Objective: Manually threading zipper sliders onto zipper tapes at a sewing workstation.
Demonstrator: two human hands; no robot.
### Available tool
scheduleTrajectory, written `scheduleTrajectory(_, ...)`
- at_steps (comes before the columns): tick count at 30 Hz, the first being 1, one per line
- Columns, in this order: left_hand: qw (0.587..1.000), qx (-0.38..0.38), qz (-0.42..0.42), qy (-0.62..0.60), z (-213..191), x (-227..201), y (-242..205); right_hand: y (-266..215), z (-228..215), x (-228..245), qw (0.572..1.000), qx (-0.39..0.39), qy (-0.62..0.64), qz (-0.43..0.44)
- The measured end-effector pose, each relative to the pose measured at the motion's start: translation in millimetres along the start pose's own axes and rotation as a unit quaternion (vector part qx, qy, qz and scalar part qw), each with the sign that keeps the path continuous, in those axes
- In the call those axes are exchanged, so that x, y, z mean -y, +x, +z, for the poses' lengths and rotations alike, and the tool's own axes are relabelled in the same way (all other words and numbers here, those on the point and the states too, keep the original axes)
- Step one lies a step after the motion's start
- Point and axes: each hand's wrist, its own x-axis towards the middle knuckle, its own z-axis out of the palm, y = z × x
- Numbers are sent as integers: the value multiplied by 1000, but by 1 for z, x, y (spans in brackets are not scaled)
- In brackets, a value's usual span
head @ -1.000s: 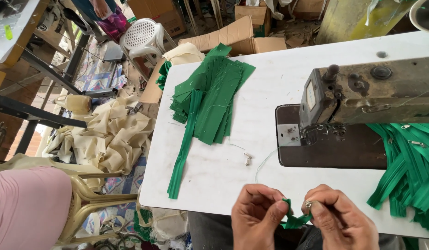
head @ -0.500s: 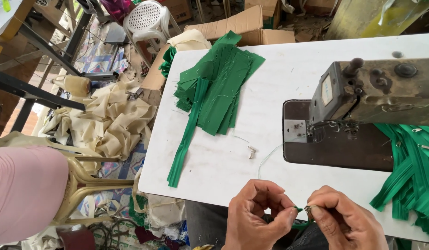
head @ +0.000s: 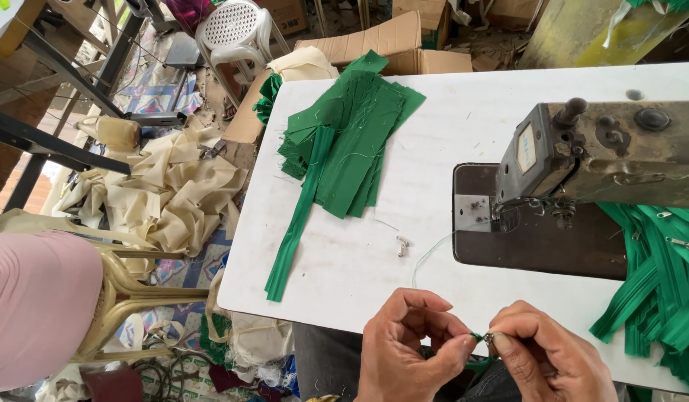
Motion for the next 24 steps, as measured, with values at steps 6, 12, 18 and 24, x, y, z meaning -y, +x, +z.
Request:
scheduleTrajectory(6,999,10,12,33,-4,1,-1,1,1,-1,1000,-2,-15,-4)
scheduleTrajectory(12,999,13,30,32,-5,8,0,1,1,-1,1000,11,-19,9)
scheduleTrajectory(18,999,-21,34,-13,4,5,-1,3,0,0,999,18,-35,12)
scheduleTrajectory(24,994,-75,51,-64,12,20,1,0,5,15,997,-18,-41,-66)
